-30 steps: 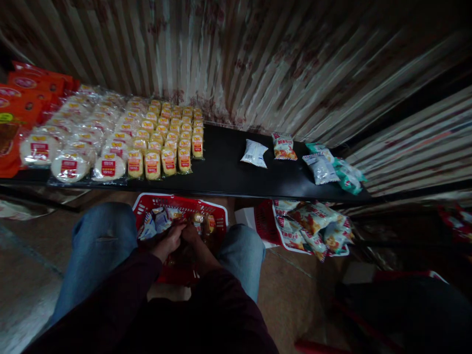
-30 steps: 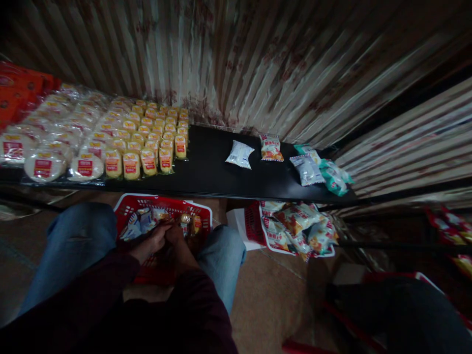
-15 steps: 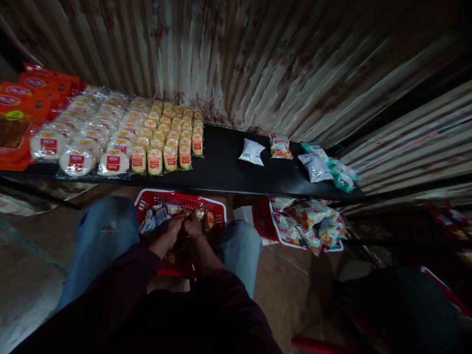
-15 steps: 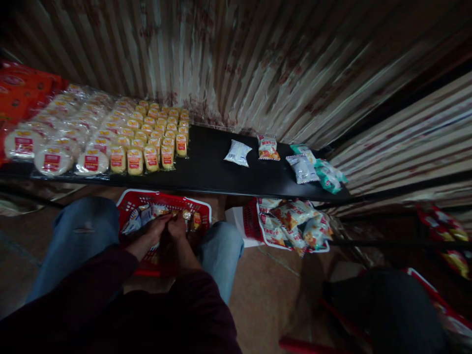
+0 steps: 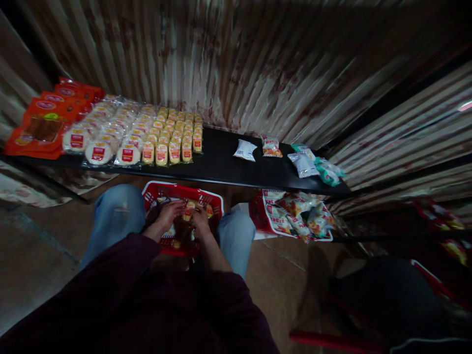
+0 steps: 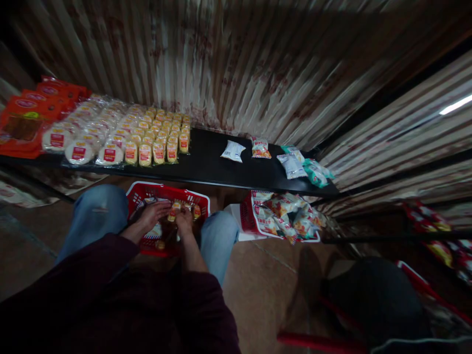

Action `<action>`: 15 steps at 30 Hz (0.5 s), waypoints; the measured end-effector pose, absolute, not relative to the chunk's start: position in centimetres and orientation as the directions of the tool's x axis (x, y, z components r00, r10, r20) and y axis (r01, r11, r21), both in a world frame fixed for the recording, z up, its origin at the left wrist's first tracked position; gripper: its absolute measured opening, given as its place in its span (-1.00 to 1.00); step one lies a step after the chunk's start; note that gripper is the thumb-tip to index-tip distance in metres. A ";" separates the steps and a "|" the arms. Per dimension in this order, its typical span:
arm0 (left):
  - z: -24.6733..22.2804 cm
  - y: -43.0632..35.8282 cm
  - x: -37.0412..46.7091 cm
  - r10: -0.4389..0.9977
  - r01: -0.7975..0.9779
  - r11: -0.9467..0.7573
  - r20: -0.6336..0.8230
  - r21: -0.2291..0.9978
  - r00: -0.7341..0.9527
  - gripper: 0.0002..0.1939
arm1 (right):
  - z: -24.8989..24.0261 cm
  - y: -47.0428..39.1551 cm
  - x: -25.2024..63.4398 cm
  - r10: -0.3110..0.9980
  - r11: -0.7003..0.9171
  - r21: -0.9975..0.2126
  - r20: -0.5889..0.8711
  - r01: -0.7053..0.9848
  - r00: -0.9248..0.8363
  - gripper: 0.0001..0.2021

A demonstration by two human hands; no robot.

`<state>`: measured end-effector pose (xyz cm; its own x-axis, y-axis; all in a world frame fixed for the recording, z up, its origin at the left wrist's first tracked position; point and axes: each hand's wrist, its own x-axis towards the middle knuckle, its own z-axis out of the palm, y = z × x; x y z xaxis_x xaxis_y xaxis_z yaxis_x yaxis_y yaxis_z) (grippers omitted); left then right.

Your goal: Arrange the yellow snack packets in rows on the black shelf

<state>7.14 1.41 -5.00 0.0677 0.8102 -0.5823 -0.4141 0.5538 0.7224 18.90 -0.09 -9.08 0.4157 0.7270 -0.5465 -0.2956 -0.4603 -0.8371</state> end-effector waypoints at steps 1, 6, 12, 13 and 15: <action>-5.1 1.0 7.1 0.811 -0.397 0.559 -0.580 0.728 0.076 -0.82 | -8.9 -0.3 18.7 0.713 -0.464 -0.829 -0.558 -0.312 0.423 -0.80; -6.1 -0.7 7.1 0.825 -0.259 0.555 -0.563 0.791 0.049 -0.82 | -8.7 -0.9 18.0 0.679 -0.467 -0.809 -0.587 -0.358 0.441 -0.79; -6.6 -1.0 7.0 0.852 -0.125 0.519 -0.524 0.846 -0.012 -0.83 | -8.8 -1.0 18.1 0.663 -0.468 -0.803 -0.596 -0.369 0.453 -0.84; -6.6 -0.9 7.0 0.854 -0.109 0.516 -0.520 0.850 -0.008 -0.83 | -8.8 -1.0 18.1 0.663 -0.468 -0.803 -0.595 -0.369 0.454 -0.84; -6.7 -0.9 7.1 0.861 -0.078 0.507 -0.509 0.858 0.001 -0.84 | -8.8 -1.0 18.2 0.668 -0.464 -0.806 -0.591 -0.368 0.452 -0.85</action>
